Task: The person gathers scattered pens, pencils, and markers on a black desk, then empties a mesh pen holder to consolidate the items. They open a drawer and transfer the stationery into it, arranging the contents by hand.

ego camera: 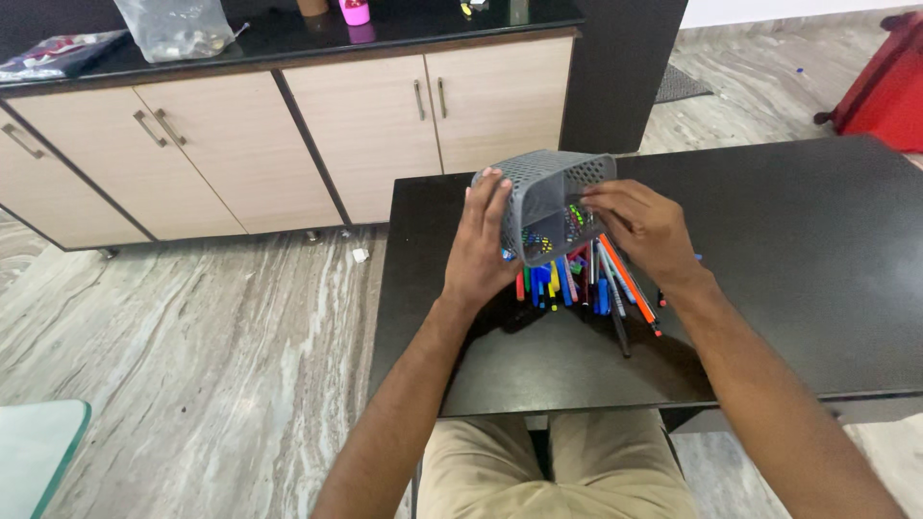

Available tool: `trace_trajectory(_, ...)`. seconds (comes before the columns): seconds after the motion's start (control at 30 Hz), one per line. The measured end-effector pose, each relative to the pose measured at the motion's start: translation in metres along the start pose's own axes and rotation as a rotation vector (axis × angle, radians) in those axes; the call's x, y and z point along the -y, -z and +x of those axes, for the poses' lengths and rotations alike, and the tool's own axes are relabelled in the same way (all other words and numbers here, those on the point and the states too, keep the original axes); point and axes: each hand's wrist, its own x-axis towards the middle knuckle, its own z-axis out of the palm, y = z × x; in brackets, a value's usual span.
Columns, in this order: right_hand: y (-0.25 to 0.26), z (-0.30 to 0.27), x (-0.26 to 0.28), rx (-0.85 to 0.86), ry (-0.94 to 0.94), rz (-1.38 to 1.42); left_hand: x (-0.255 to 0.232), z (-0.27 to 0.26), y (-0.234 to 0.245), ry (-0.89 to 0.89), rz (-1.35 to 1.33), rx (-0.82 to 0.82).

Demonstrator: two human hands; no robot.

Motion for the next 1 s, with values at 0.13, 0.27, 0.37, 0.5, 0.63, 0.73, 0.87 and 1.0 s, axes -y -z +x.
trace_trajectory(0.13, -0.002, -0.003, -0.006, -0.282, -0.282, 0.419, 0.007, 0.000, 0.004, 0.193, -0.058, -0.152)
trace_trajectory(0.27, 0.005, -0.004, -0.027, -0.408, -0.363, 0.685, 0.021, 0.000, 0.005, 0.337, -0.100, -0.270)
trace_trajectory(0.37, 0.005, -0.007, -0.037, -0.403, -0.357, 0.657, 0.023, -0.001, 0.004, 0.370, -0.134, -0.322)
trace_trajectory(0.5, 0.003, -0.007, -0.039, -0.184, -0.449, 0.623, 0.020, -0.001, 0.005, 0.310, -0.104, -0.300)
trace_trajectory(0.63, 0.002, -0.006, -0.031, 0.497, -0.507, 0.226, 0.018, -0.001, 0.005, 0.292, -0.125, -0.289)
trace_trajectory(0.73, -0.008, -0.009, -0.030, 0.646, -0.353, 0.270, 0.019, -0.001, 0.004, 0.275, -0.149, -0.290)
trace_trajectory(0.87, -0.017, -0.012, -0.034, 0.584, -0.213, 0.342, 0.020, 0.000, 0.007, 0.251, -0.107, -0.322)
trace_trajectory(1.0, -0.012, -0.010, -0.033, 0.360, -0.301, 0.345, 0.015, 0.000, 0.006, 0.282, -0.166, -0.307)
